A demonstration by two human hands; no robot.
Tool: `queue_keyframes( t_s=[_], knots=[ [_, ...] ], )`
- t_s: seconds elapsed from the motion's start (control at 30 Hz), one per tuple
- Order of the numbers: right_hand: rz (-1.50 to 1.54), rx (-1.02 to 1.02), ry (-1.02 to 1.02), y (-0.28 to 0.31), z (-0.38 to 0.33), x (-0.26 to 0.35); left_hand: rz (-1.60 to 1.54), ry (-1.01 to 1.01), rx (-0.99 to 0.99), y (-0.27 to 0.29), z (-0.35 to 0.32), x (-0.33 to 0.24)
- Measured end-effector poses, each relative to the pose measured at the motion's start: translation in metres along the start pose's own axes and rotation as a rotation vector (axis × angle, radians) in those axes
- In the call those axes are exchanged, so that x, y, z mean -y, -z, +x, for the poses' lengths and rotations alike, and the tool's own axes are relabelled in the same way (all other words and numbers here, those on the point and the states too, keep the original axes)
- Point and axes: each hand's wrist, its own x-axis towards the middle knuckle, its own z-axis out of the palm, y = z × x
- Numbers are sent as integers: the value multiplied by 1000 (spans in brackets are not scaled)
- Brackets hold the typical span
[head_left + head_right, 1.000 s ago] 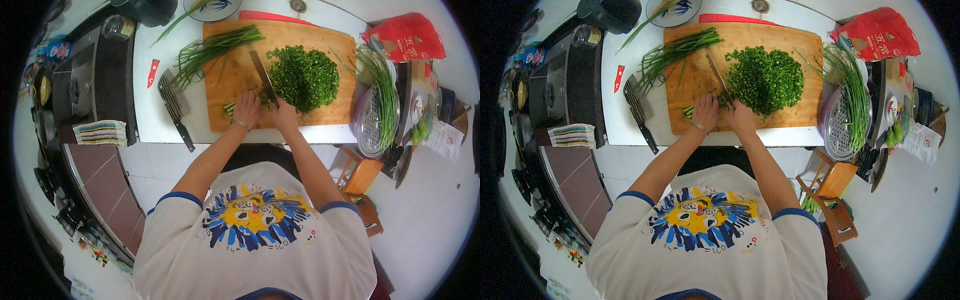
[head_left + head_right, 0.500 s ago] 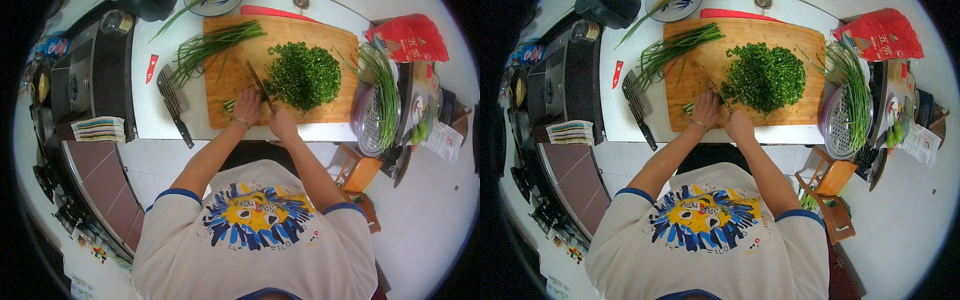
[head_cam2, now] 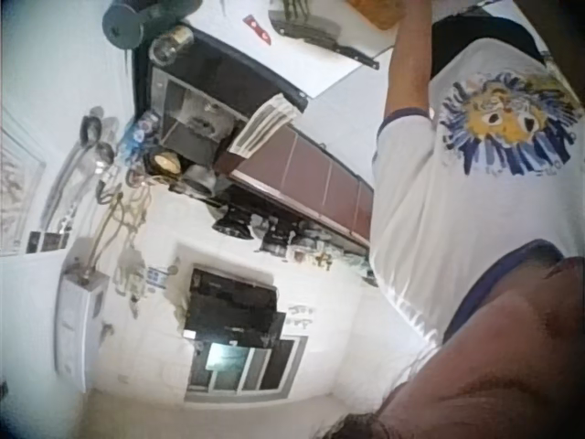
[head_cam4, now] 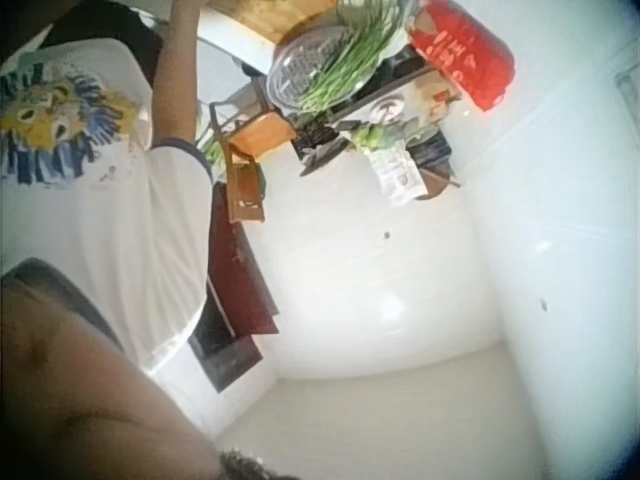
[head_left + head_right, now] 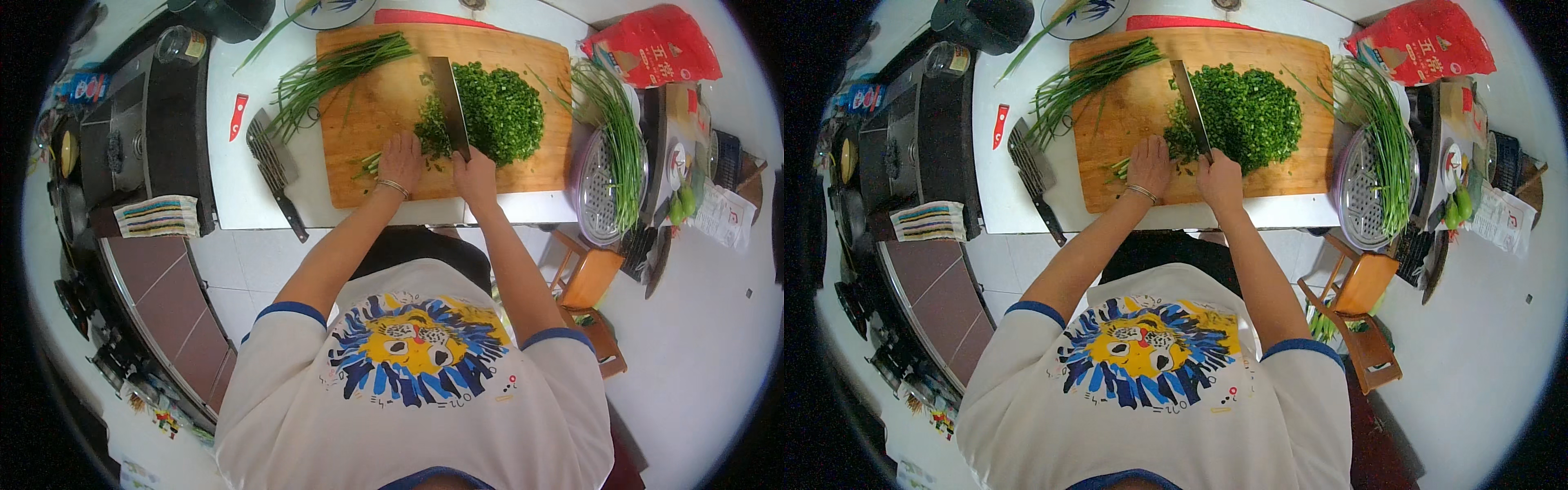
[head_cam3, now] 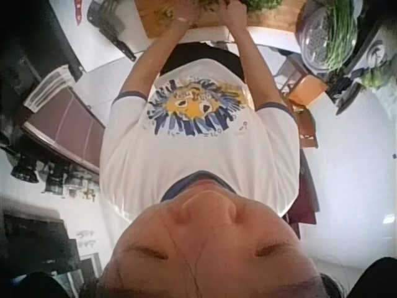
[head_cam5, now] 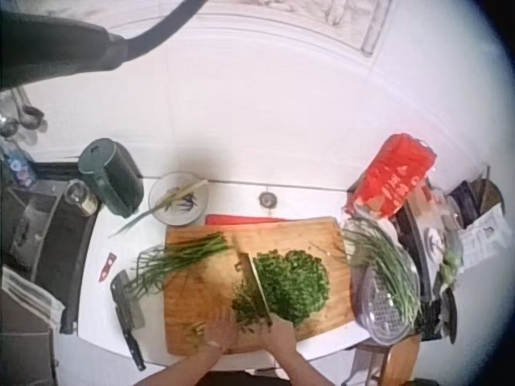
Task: The person chops green onions on a wooden cutting board using a large cleaver. They repeatedly gather bunches of green onions from a metal colander, place them on the board, and slice them into small pieces, accumulating a large pile of chopped vegetables.
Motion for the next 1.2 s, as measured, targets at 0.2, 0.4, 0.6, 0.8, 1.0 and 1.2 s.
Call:
queue_keyframes(
  t_s=[0.2, 0.4, 0.6, 0.8, 1.0, 1.2],
  knots=[
    [-54, 41, 15, 5, -21, 11, -34, 43, -207, -7, -12, 2],
    [-97, 56, 22, -11, -35, 5, -52, 49, -179, 19, -25, 8],
    [-200, 88, 20, -18, -38, 0, 75, -14, -336, -15, -30, 14],
    [-215, 161, -33, -21, -30, -2, 62, -59, -433, -25, -23, 19],
    [-260, 309, -106, -23, -17, -6, 59, -119, -428, -21, -23, 23],
    [-434, 379, -125, -41, 1, 13, -15, -140, -368, -33, -23, 25]
  ],
)
